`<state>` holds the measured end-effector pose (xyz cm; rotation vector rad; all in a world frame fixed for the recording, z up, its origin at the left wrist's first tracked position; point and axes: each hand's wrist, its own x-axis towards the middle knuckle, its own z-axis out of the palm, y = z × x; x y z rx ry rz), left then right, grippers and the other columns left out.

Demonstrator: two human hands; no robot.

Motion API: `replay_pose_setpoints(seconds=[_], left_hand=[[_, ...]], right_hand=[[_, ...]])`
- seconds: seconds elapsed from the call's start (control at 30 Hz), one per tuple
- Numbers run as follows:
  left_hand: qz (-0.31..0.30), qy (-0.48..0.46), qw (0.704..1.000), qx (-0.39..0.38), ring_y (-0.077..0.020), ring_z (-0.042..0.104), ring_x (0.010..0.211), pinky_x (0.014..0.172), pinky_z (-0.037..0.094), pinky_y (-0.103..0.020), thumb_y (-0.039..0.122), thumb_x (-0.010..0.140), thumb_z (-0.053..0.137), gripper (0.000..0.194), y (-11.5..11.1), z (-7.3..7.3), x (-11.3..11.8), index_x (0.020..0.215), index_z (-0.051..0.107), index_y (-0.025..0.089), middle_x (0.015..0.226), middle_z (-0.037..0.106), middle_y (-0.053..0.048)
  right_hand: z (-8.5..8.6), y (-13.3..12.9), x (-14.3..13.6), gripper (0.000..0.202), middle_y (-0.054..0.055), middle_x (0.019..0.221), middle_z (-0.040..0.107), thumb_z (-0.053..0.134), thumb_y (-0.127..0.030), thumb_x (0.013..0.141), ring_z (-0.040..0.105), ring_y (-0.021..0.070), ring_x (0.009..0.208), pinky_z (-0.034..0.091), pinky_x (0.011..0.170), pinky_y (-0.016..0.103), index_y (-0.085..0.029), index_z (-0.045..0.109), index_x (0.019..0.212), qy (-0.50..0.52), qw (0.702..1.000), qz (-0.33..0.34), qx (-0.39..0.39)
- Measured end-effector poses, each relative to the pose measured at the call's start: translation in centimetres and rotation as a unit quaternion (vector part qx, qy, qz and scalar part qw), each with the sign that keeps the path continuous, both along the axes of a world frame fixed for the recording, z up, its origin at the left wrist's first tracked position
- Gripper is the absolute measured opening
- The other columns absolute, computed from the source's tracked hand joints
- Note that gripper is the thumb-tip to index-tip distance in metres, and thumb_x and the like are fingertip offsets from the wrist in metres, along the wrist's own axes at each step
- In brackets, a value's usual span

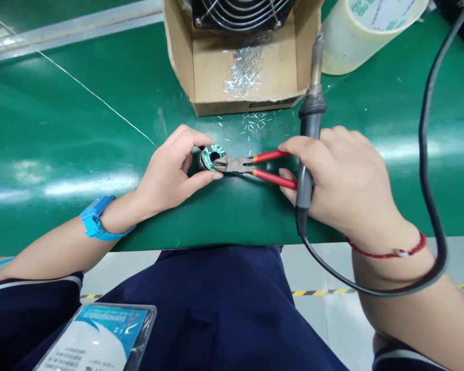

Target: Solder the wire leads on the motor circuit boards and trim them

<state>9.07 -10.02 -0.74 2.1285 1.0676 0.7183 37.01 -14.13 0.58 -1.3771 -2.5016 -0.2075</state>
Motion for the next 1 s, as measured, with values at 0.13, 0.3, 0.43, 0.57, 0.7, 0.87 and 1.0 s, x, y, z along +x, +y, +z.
replay_pose_setpoints(seconds=[0.13,0.3,0.43,0.57,0.7,0.87,1.0], left_hand=[[0.01,-0.011,1.0,0.009,-0.0207,0.065,0.097,0.077,0.053,-0.032,0.027,0.082,0.078,0.032,0.1,-0.1,-0.1,0.108,0.059,0.023,0.106,0.066,-0.004],[0.008,-0.034,0.999,0.033,-0.0211,0.065,0.104,0.084,0.055,-0.034,0.032,0.087,0.074,0.034,0.0,-0.1,-0.3,0.117,0.059,0.024,0.111,0.068,-0.005],[0.058,-0.05,0.993,0.092,-0.0181,0.065,0.091,0.073,0.052,-0.031,0.042,0.089,0.072,0.036,1.1,0.6,-1.6,0.119,0.063,0.025,0.106,0.069,-0.005],[0.178,-0.085,0.974,0.108,-0.0122,0.058,0.071,0.062,0.045,-0.027,0.051,0.087,0.071,0.036,5.2,0.9,-4.1,0.112,0.068,0.026,0.102,0.07,-0.003],[0.265,-0.064,0.959,0.077,-0.0155,0.064,0.086,0.076,0.051,-0.028,0.033,0.085,0.073,0.026,11.7,0.4,-5.8,0.108,0.069,0.022,0.103,0.074,-0.003],[0.318,0.065,0.945,0.023,-0.0186,0.064,0.114,0.102,0.048,-0.029,0.028,0.09,0.066,0.034,19.5,0.5,-6.0,0.121,0.066,0.016,0.125,0.071,-0.007],[0.361,0.109,0.926,-0.001,-0.0239,0.065,0.118,0.103,0.049,-0.033,0.027,0.091,0.065,0.035,23.1,0.2,-5.8,0.124,0.066,0.017,0.126,0.071,-0.009]], right_hand=[[-0.5,-0.2,-0.7,0.027,0.002,0.073,0.061,0.059,-0.044,0.091,0.056,0.0167,0.065,0.04,0.055,0.03,-0.023,0.061,0.108,0.037,0.997,-0.03,0.059],[-1.7,1.1,-0.9,0.06,0.013,0.106,0.069,0.059,-0.06,0.083,0.068,0.0308,0.093,0.053,0.076,0.043,-0.017,0.055,0.124,0.003,0.969,-0.243,0.045],[-2.0,2.1,-1.4,0.077,0.019,0.115,0.067,0.057,-0.074,0.077,0.065,0.0392,0.101,0.052,0.084,0.055,-0.014,0.057,0.125,0.044,0.959,-0.278,-0.023],[-1.2,2.6,-1.8,0.073,0.019,0.124,0.067,0.054,-0.072,0.08,0.062,0.0399,0.113,0.05,0.094,0.058,-0.015,0.06,0.125,0.131,0.962,-0.238,-0.008],[-0.6,3.5,-1.5,0.048,0.009,0.09,0.074,0.055,-0.058,0.086,0.071,0.0293,0.082,0.055,0.076,0.043,-0.023,0.068,0.117,0.218,0.945,-0.241,-0.027],[-2.3,4.3,-0.3,0.051,-0.001,0.076,0.073,0.054,-0.056,0.088,0.071,0.0282,0.061,0.053,0.051,0.04,-0.038,0.055,0.135,0.287,0.934,-0.212,-0.019],[-3.8,4.5,0.8,0.059,0.007,0.092,0.075,0.047,-0.055,0.091,0.073,0.0252,0.071,0.059,0.062,0.04,-0.025,0.05,0.142,0.3,0.93,-0.21,-0.04]])
